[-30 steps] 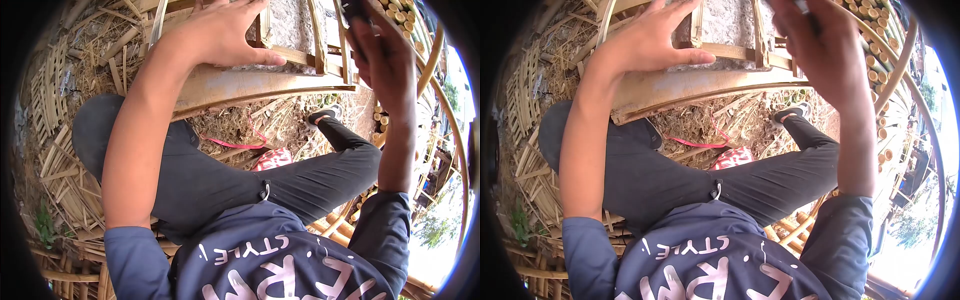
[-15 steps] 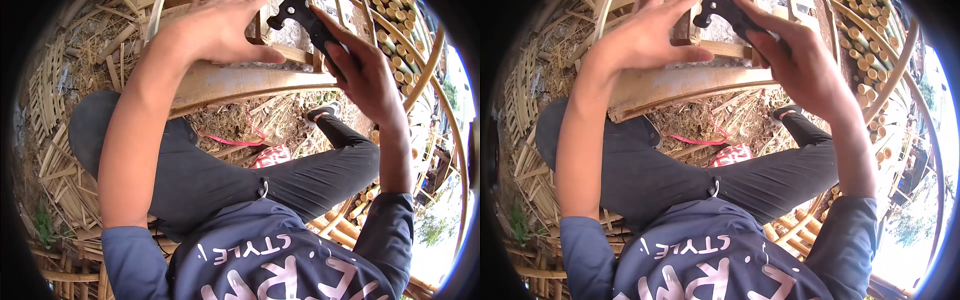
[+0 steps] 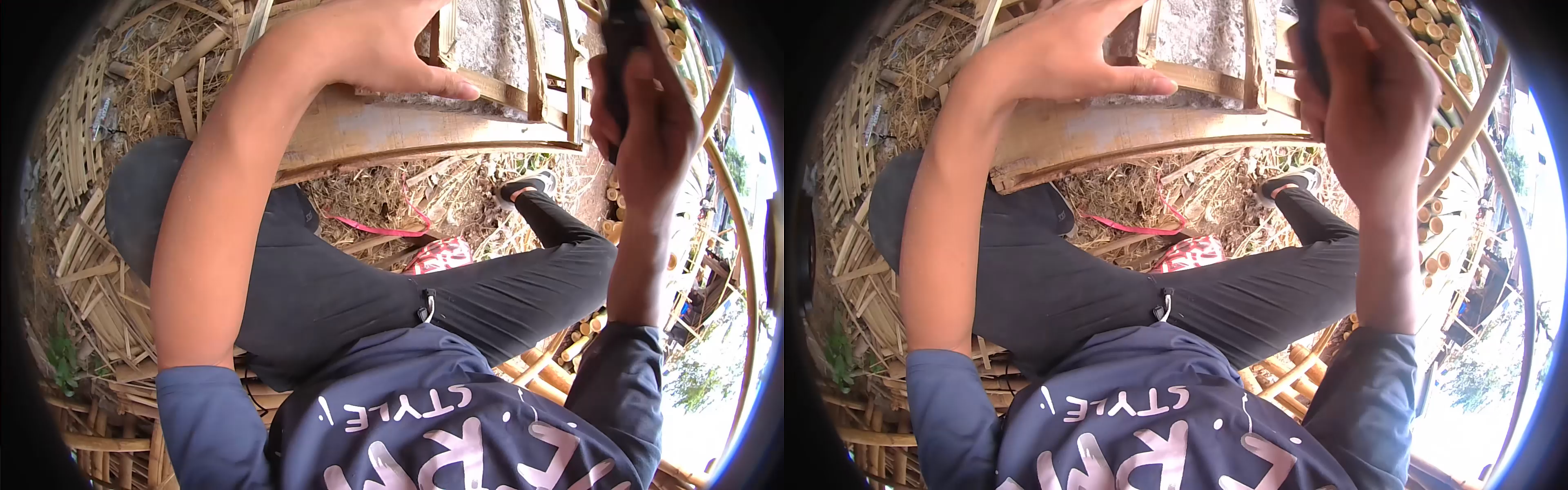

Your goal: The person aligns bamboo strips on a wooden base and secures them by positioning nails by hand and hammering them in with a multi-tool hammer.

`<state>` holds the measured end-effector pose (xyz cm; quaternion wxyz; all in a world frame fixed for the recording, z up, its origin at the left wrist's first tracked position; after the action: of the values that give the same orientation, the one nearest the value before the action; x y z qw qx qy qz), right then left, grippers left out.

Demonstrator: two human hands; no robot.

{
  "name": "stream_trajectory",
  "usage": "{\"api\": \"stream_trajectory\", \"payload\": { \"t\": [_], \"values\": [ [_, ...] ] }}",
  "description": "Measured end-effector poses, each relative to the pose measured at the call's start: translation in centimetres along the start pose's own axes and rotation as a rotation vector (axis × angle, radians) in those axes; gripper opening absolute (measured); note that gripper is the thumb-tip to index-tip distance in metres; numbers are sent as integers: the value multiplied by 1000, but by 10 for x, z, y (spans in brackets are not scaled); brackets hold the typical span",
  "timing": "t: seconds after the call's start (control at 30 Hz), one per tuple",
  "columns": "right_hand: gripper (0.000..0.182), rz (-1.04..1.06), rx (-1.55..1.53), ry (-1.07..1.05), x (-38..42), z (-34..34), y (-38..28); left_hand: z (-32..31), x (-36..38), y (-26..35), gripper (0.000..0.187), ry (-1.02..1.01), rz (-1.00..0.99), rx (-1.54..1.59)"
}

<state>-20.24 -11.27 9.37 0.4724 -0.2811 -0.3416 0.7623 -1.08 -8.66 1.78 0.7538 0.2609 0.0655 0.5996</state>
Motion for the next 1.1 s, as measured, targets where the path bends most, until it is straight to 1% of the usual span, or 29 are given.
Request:
{"api": "stream_trajectory", "payload": {
  "t": [0.03, 0.07, 0.1, 0.17, 0.2, 0.27, 0.3, 0.33, 0.37, 0.4, 0.47, 0.5, 0.57, 0.6, 0.63, 0.7, 0.73, 0.77, 0.8, 0.83, 0.87, 0.9, 0.93, 0.97, 1.0, 1.03, 1.07, 1.1],
  "values": [
    [41, -40, 115, -133, 4, -13, 0, 2, 5, 0, 144, 58, -36, 19],
    [42, -63, 240, -273, 8, -26, 1, -15, -9, -15, 143, 104, -80, 2],
    [43, -69, 361, -415, 15, -39, 1, -9, -6, -8, 145, 70, -67, -5],
    [41, -103, 114, -190, 6, -20, 6, 2, -1, 7, 148, 2, -41, -19],
    [39, -38, -80, -111, -2, -9, 0, 2, -11, 3, 148, -21, -24, -33],
    [37, -134, 112, -36, 0, -7, 10, -10, -9, -8, 147, -139, 66, -32],
    [37, -274, 407, -260, 5, -4, 34, -10, -4, -8, 146, -198, 110, -34],
    [40, -174, 141, -351, 16, -38, 11, -1, 7, 8, 145, -89, 42, -81],
    [45, -107, 219, -312, 11, -26, 9, 0, 8, 9, 144, -83, 41, -86],
    [45, -39, 91, -189, 4, -9, 10, 2, 9, 10, 143, -77, 40, -90],
    [43, 30, -90, 120, 0, -2, 0, -5, -8, -11, 144, -283, 160, -45],
    [41, -103, 274, -69, 2, 4, 32, -9, -12, -12, 143, -227, 124, -56],
    [41, -20, 360, -355, 12, -29, 4, -16, -18, -13, 143, -115, 54, -82],
    [42, -113, 103, -282, 4, -13, 10, -13, -12, -5, 144, 14, 35, -112],
    [43, -22, 35, -56, -3, 5, 3, -10, -7, -3, 144, 27, 9, -83],
    [44, -58, -74, 192, -4, 9, 7, -1, 6, 4, 145, 51, -44, -28],
    [44, -83, 128, -95, 4, -17, 2, -3, 0, 4, 145, 81, -68, -72],
    [44, -95, 334, -377, 16, -37, 2, -7, -4, -2, 145, 37, -46, -44],
    [42, -50, 278, -416, 6, -26, 3, -4, -4, -1, 145, -7, -22, -16],
    [41, -78, 74, -213, -4, -7, 9, -1, -3, 1, 144, -50, 2, 11],
    [41, -25, -64, -68, -8, 1, 8, -7, -12, -8, 145, -155, 91, 6],
    [40, 25, -206, 81, -11, 3, -1, -2, -4, -3, 145, -97, 59, 8],
    [41, -199, 130, 23, -6, 5, 21, 3, 3, 2, 146, -39, 27, 10],
    [42, -86, 254, -425, 7, -34, 10, 7, 11, 8, 146, 18, -4, 9],
    [43, -169, 164, -369, 5, -22, 15, -12, -11, -10, 147, 72, -61, -2],
    [44, -243, 76, -325, 1, -11, 22, -12, -14, -14, 147, -2, -15, -13],
    [46, -162, -8, -209, -8, 0, 16, -11, -17, -17, 148, -76, 30, -28],
    [46, -40, -102, 30, -11, -6, -2, -11, -18, -20, 148, -151, 73, -45]
  ]
}}
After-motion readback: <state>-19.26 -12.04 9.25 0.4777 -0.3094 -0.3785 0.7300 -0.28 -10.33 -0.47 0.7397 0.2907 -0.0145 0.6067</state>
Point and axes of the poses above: each hand's wrist, its own x-axis away from the middle knuckle, its own z-axis out of the back of the hand, y = z × x, the point moved 8 cm from there along -x, towards the middle knuckle, and after that the axes turned 6 degrees about x, right-handed, at the moved point
